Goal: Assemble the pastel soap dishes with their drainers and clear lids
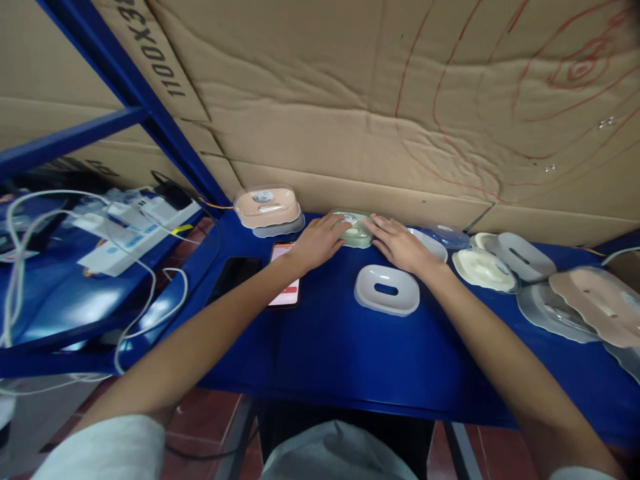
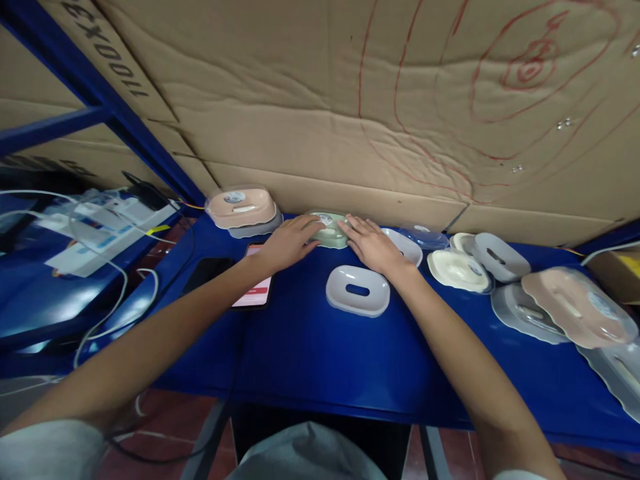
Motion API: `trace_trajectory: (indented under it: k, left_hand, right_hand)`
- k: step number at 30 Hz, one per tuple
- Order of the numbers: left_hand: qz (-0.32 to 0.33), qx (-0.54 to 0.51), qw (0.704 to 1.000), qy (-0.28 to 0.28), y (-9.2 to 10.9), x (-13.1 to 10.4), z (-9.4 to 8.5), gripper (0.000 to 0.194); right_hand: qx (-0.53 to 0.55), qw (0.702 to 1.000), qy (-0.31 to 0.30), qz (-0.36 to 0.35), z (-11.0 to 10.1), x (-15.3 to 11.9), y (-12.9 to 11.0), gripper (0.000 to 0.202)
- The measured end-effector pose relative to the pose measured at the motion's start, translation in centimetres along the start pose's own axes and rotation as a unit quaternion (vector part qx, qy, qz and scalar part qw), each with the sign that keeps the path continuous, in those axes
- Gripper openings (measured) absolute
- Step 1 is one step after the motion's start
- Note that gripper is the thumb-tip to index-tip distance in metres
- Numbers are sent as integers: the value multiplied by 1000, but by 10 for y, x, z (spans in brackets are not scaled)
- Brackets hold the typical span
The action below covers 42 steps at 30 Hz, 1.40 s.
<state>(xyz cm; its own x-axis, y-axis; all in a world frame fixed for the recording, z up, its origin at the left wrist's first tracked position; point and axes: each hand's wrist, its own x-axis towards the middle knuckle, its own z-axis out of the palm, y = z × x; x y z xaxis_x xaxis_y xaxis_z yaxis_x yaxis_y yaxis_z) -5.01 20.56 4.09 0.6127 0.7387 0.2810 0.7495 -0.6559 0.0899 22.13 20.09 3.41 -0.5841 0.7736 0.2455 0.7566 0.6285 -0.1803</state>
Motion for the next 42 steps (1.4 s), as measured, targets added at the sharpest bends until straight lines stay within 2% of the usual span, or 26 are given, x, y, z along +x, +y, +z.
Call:
trace_trajectory:
  k: [3, 5, 7, 8, 11, 15, 18, 24, 26, 28, 31, 33, 38, 42]
  left_hand:
    - [17, -11, 1000, 17, 26, -16, -11, 40]
    - [84, -51, 995, 19, 49, -35, -16, 40]
    - [178, -76, 981, -20, 71, -54, -17, 45]
    - [202, -77, 976, -40, 78, -62, -16, 45]
    - [209, -72, 972, -76, 83, -76, -12, 33]
    - [177, -72, 979, -75, 61, -76, -13, 15]
    - [166, -93, 979, -76, 50, -76, -18, 10]
    - [213, -172, 959, -78, 64, -85, -16, 15]
    - [214, -196, 955, -69, 68, -87, -13, 16]
    - [212, -222, 950, -57, 68, -88, -9, 15]
    - [215, -253, 942, -42, 68, -88, -3, 13]
    - [223, -263, 938, -39, 69, -89, -1, 14]
    - [233, -269, 934, -29, 76, -91, 0, 17]
    - [239, -266, 934, -21, 77, -92, -1, 16]
  right_hand:
    - [-35, 998, 35, 43, -23, -36, -1, 53]
    - [-80, 993, 51, 76, -33, -68, -3, 48]
    - [-115, 988, 49, 93, -34, -98, -6, 45]
    - [-122, 987, 47, 97, -33, -109, -8, 44]
    - [-89, 991, 49, 86, -24, -128, -15, 42]
    - [11, 998, 44, 45, -20, -128, -26, 38]
    - [37, 998, 39, 41, -23, -126, -32, 35]
    - [80, 996, 34, 28, -29, -126, -35, 40]
    - [51, 997, 48, 39, -30, -127, -29, 45]
    - [-34, 994, 68, 80, -29, -128, -19, 51]
    - [-167, 972, 73, 145, -26, -133, -2, 56]
    - [-212, 961, 71, 165, -24, -137, 7, 57]
    - [-239, 951, 65, 185, -20, -131, 17, 57]
    - [-228, 958, 65, 164, -24, -122, 19, 54]
